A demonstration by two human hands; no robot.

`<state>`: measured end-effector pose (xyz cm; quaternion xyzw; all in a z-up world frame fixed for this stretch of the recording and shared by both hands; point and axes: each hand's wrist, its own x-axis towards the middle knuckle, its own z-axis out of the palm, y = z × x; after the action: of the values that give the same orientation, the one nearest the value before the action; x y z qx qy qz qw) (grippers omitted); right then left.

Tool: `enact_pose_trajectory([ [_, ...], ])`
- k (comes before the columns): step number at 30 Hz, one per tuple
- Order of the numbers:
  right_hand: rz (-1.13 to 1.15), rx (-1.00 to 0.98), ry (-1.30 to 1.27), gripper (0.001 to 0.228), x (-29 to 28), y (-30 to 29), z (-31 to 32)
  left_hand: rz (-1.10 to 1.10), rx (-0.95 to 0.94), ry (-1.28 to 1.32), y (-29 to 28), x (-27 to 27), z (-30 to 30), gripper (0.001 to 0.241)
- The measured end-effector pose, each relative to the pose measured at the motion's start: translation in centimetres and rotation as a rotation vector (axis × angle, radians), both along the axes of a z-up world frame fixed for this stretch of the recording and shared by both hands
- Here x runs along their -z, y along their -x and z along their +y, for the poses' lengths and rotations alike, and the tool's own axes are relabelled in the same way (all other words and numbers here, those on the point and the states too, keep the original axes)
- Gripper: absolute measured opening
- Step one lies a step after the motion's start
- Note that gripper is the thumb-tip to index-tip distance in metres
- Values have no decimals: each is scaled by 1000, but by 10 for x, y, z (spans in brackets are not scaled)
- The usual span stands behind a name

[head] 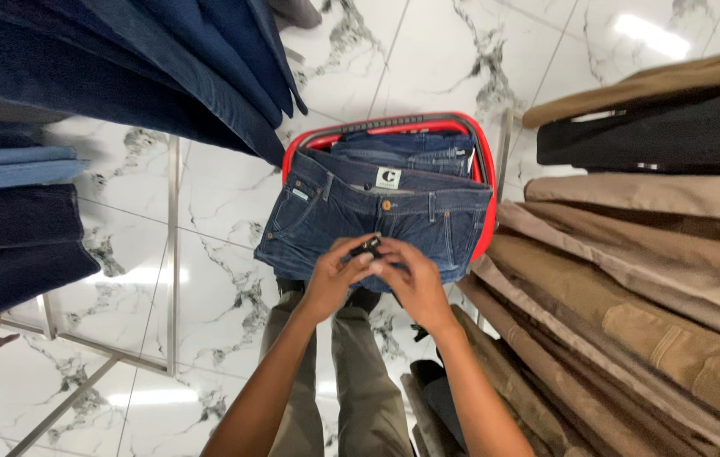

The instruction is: The person hangs pairs of jeans on clothes hangers and places them onto a clothing rack.

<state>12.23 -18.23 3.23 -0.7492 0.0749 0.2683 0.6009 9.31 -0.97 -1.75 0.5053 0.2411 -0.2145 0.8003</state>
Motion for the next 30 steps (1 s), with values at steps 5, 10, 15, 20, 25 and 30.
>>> enact_pose_trajectory([
  [5, 26, -10, -94, 47, 8, -19, 9, 3, -54, 75, -11, 18, 15, 52],
  [10, 147, 165, -198, 46, 35, -21, 22, -155, 188, -92, -61, 5, 62, 55],
  [15, -44, 265, -92, 37, 51, -42, 1, -214, 237, -851, -108, 51, 99, 65],
  [20, -23, 426, -268, 32, 13, -53, 28, 51, 282, -726, -133, 93, 119, 96],
  [25, -20, 470, -276, 33, -5, -74, 22, -169, 278, -870, -123, 135, 135, 82],
  [30, -125, 255, -50, 30, -14, -104, 20, -111, 295, -712, -126, 144, 147, 61],
])
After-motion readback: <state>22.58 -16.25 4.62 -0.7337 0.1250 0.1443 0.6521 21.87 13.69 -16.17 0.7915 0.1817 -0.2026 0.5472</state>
